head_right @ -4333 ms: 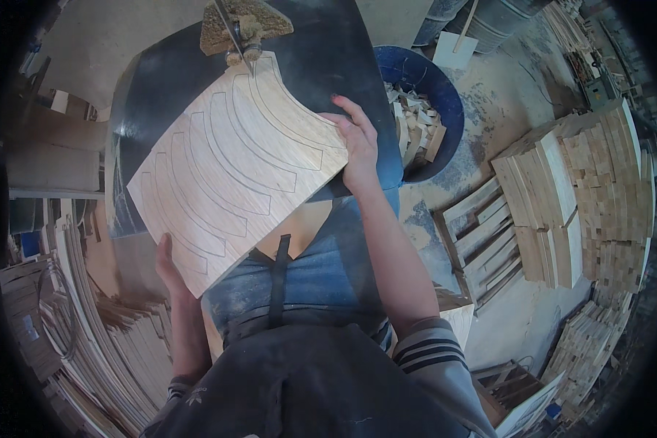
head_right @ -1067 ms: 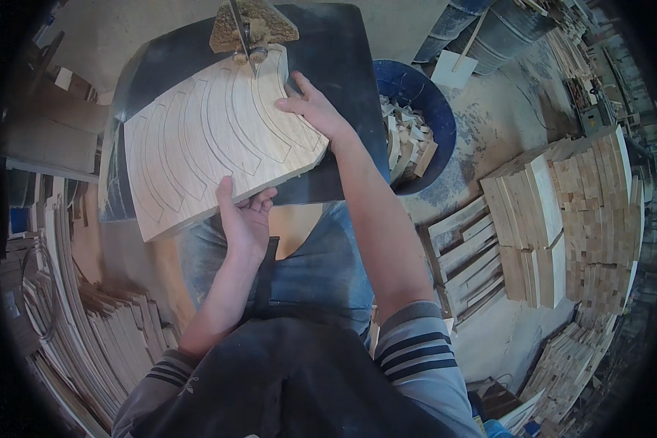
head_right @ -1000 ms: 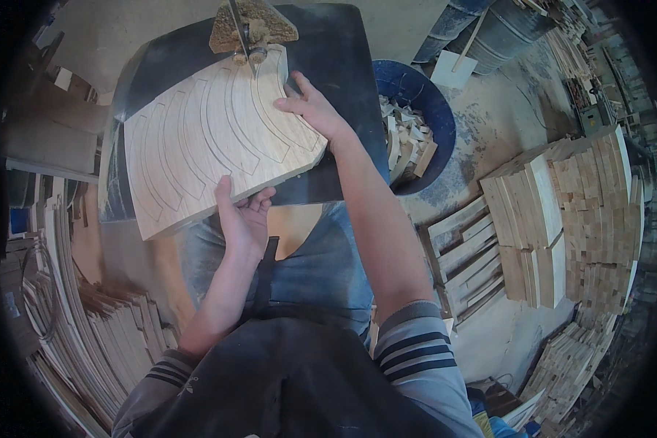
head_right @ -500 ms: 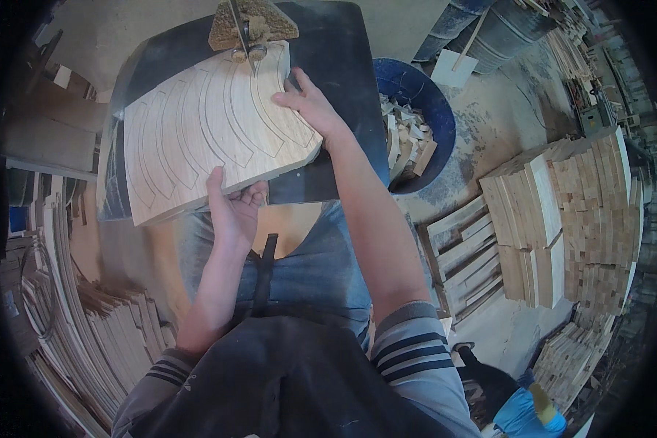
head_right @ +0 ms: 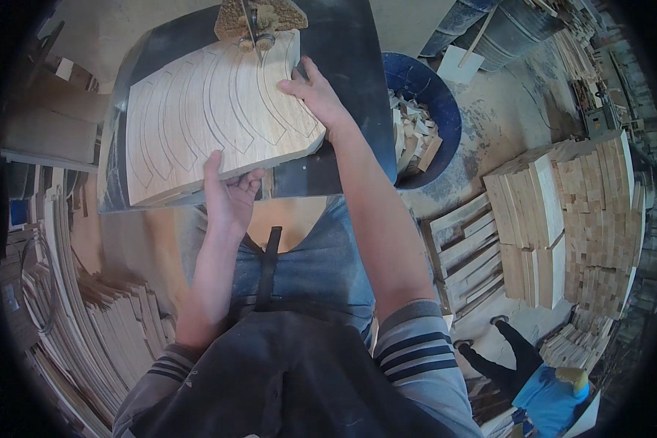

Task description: Cut precise curved templates from a wooden board using a vertical band saw machine.

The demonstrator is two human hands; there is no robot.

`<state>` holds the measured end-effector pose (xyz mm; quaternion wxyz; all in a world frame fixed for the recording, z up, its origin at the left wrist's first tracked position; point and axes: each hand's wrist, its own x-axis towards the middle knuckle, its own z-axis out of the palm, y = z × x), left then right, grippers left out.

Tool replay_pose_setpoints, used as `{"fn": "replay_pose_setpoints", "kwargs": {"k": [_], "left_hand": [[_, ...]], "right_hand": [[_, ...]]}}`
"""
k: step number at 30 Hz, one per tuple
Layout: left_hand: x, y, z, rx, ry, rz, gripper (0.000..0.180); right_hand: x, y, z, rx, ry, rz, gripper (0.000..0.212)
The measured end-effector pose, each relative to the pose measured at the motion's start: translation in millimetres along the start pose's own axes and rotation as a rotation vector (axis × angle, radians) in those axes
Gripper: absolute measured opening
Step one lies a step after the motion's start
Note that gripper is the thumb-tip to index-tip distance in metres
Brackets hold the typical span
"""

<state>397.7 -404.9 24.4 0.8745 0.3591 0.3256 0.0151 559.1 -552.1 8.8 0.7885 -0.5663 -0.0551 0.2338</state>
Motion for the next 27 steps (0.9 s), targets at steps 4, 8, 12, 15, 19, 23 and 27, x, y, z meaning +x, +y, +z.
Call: {"fn": "replay_pose_setpoints", "kwargs": {"k": [4,8,12,15,19,23,27], "left_hand": [[4.9,5.1,-4.2,0.002,-0.024,-0.013,0.052],[9.1,8.6,-4.7,0.01,0.009,-0.033,0.051],[14.3,11.1,-7.7,0.017,-0.033,-0.016,0.05],[18.6,12.5,-8.8,0.021,-0.045,-0.024,0.049],[22.3,16.0,-9.9,0.034,-0.066,-0.021,0.049],[26.4,20.3,-10.3,0.044,-0.064,-0.031,0.05],[30.4,25.0,-9.9,0.074,-0.061,-0.027,0.053]], "right_hand": [[0.4,0.0,3.7,0.031,0.007,-0.003,0.103],[2.3,3.7,4.8,0.064,0.018,-0.012,0.103],[4.4,4.9,4.3,0.073,0.028,-0.022,0.102],[6.1,4.4,2.9,0.054,0.044,-0.016,0.102],[5.0,3.5,6.5,0.054,0.053,-0.03,0.101],[7.9,6.5,6.3,0.043,0.072,-0.032,0.101],[10.6,9.8,8.8,0.043,0.127,-0.098,0.094]]}}
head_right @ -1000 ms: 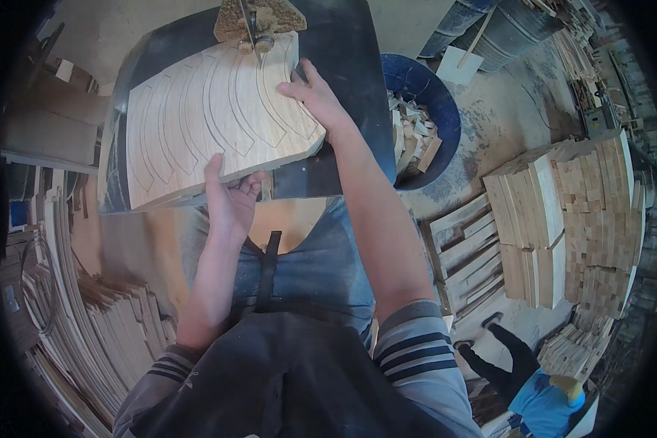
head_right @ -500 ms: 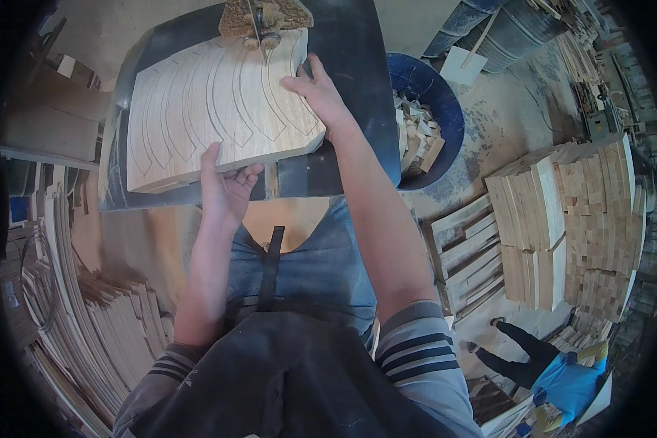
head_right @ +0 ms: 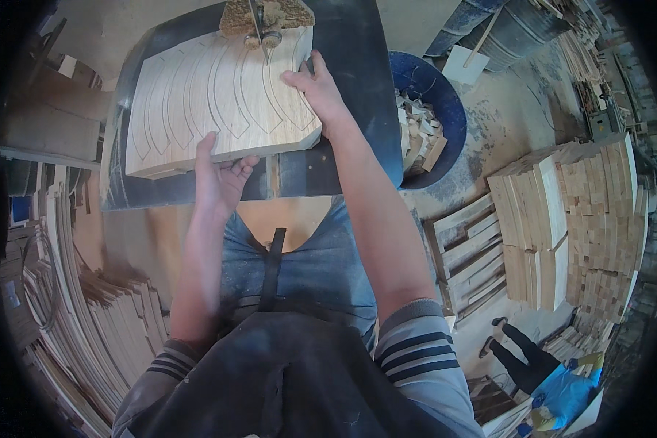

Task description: Cut precise curved templates from a wooden board using a vertical band saw machine.

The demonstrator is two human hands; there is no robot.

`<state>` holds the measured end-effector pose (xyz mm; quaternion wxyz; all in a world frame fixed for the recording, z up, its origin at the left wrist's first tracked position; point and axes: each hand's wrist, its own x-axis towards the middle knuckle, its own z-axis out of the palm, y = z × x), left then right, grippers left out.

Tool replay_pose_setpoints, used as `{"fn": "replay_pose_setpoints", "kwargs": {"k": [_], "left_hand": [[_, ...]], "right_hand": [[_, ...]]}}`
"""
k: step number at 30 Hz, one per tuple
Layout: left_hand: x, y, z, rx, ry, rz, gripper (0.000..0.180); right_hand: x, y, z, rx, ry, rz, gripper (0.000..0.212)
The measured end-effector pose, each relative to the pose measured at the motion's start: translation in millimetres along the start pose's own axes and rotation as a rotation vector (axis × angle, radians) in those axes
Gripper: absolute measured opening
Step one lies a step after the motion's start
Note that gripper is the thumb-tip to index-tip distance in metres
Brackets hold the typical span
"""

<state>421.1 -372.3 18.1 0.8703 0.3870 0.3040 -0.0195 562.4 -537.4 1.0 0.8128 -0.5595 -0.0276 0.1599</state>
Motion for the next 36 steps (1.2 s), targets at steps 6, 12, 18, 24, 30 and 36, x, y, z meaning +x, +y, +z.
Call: {"fn": "replay_pose_setpoints", "kwargs": {"k": [6,12,18,24,30,36], "left_hand": [[5.9,7.0,-0.9,0.011,-0.018,-0.001,0.054],[10.5,10.4,-1.7,0.024,-0.037,-0.011,0.055],[16.1,13.3,-2.1,0.062,-0.02,-0.011,0.064],[23.9,17.8,-5.4,0.11,-0.056,-0.019,0.071],[31.4,23.2,-4.0,0.118,-0.064,-0.023,0.067],[37.0,29.4,-3.4,0.138,-0.038,-0.038,0.072]], "right_hand": [[5.0,1.7,4.1,0.018,0.013,-0.016,0.095],[2.8,-2.7,5.5,0.037,0.018,-0.004,0.096],[1.3,-5.9,8.8,0.115,-0.019,0.018,0.109],[2.8,-5.0,11.4,0.114,0.037,0.01,0.11],[8.8,-0.2,10.4,0.135,0.047,-0.029,0.109],[5.0,-4.9,18.0,0.161,0.061,-0.047,0.108]]}}
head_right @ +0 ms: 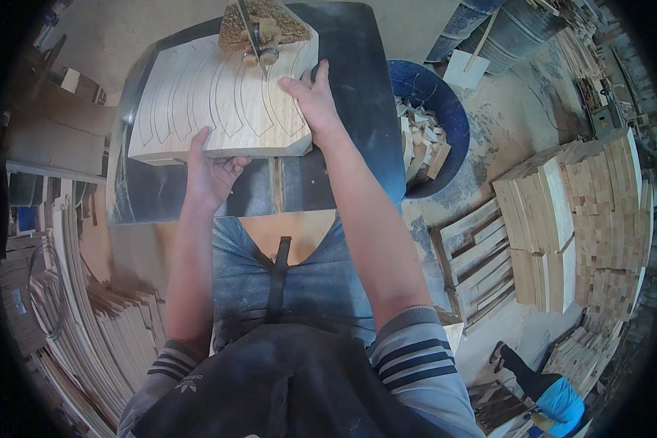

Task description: Cut precise curved templates from a wooden board using a vertical band saw machine.

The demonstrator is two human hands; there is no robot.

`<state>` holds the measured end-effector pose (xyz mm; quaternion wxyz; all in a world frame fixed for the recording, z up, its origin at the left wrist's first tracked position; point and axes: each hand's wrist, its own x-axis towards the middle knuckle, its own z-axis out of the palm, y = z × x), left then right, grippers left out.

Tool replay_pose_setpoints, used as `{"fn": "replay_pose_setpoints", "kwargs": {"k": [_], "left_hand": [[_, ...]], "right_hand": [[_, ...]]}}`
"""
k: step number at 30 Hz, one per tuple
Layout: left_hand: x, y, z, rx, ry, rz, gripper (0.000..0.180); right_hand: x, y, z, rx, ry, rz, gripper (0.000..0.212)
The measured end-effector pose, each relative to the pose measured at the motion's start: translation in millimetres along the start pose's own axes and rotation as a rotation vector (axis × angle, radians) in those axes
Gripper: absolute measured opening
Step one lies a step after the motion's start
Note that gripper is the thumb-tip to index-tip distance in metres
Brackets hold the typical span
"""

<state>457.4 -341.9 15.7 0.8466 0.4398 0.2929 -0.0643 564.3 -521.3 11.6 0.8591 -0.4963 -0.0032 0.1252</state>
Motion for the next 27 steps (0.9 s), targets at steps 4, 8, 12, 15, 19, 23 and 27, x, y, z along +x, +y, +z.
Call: {"fn": "replay_pose_setpoints", "kwargs": {"k": [4,8,12,15,19,23,27], "left_hand": [[4.0,3.8,-1.0,0.004,-0.02,0.006,0.066],[10.2,6.6,-2.6,0.008,-0.042,-0.011,0.065],[13.7,9.0,-1.3,0.028,-0.044,0.002,0.067],[17.1,9.8,-2.4,0.053,-0.048,-0.003,0.069],[16.3,12.5,-1.5,0.069,-0.042,0.0,0.069],[20.0,14.8,-4.3,0.066,-0.069,-0.009,0.067],[22.9,16.7,-1.5,0.084,-0.075,-0.013,0.068]], "right_hand": [[0.5,0.7,-0.1,0.004,-0.005,-0.021,0.107],[1.7,1.5,0.5,0.005,0.004,-0.019,0.107],[4.8,1.1,0.7,-0.015,0.036,-0.031,0.108],[6.7,3.1,0.3,-0.02,0.043,-0.044,0.109],[7.5,4.0,1.9,-0.012,0.045,-0.06,0.108],[6.4,2.9,4.2,-0.017,0.048,-0.043,0.106],[9.9,2.7,3.2,-0.002,0.053,-0.054,0.108]]}}
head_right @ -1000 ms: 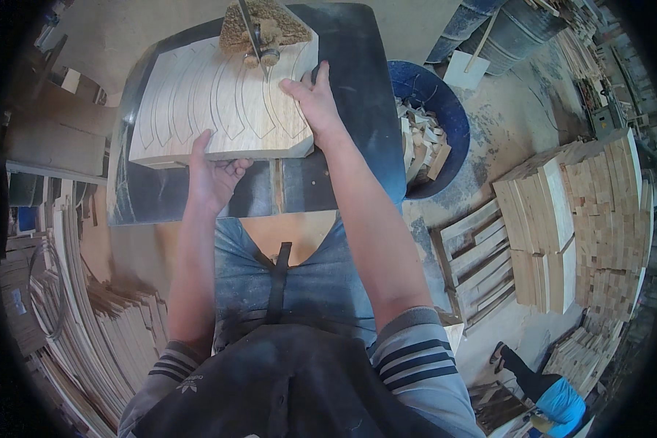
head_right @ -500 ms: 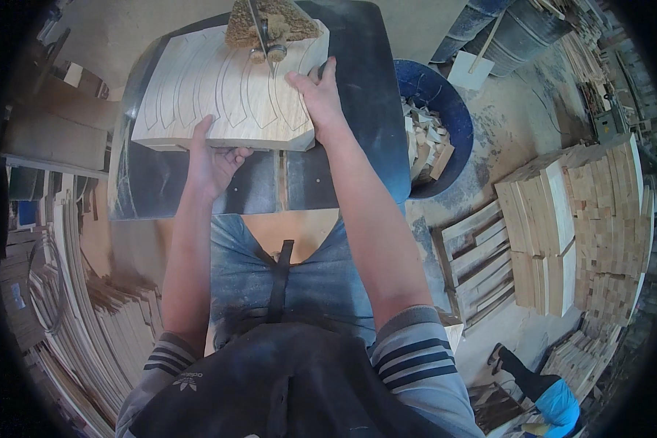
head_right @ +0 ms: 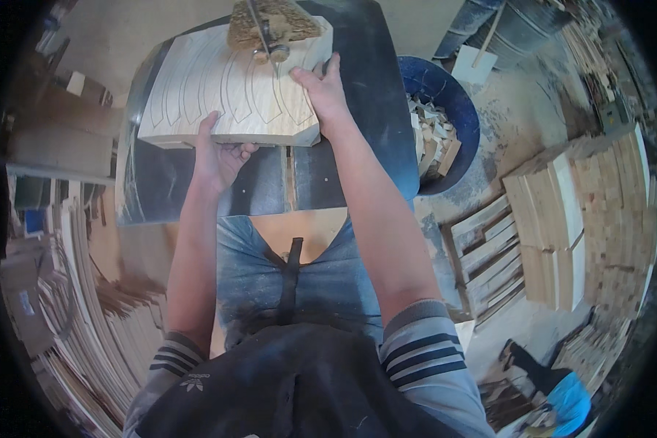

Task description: Cut precise curved templates from a wooden board using a vertical band saw machine.

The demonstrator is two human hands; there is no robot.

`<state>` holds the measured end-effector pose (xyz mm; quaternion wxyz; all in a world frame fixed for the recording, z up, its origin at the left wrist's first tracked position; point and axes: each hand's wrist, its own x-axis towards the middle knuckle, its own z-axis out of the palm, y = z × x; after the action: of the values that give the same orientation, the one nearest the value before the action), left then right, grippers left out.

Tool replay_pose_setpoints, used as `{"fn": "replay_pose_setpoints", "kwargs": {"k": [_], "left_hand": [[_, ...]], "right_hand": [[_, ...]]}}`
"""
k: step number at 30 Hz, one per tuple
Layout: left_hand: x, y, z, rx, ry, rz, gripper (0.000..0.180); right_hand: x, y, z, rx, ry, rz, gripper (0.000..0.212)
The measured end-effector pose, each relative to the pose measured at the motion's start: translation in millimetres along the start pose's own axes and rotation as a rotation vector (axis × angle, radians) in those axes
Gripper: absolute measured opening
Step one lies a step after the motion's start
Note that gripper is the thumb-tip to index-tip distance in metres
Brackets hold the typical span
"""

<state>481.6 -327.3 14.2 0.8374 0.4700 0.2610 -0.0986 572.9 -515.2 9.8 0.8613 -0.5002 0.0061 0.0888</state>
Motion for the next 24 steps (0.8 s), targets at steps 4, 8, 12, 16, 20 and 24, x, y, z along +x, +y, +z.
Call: {"fn": "replay_pose_setpoints", "kwargs": {"k": [4,8,12,16,20,24], "left_hand": [[3.9,1.2,2.0,-0.03,0.056,0.012,0.07],[4.7,2.3,2.8,-0.002,-0.009,0.016,0.07],[2.6,4.0,6.0,-0.01,-0.017,0.048,0.069],[2.7,4.0,8.2,-0.023,-0.043,0.043,0.067],[1.5,3.7,8.9,-0.03,-0.043,0.059,0.066],[1.9,4.5,6.5,-0.054,-0.047,0.064,0.068]], "right_hand": [[5.4,3.1,-0.3,-0.027,0.022,-0.019,0.111],[8.3,1.9,-4.2,-0.028,0.03,-0.002,0.112],[3.8,-7.9,1.2,-0.044,0.021,0.024,0.113],[7.7,-3.2,-4.1,-0.08,0.05,0.025,0.116],[15.0,3.4,-7.3,-0.096,0.042,0.002,0.117],[15.1,3.2,-5.7,-0.092,0.031,0.019,0.116]]}}
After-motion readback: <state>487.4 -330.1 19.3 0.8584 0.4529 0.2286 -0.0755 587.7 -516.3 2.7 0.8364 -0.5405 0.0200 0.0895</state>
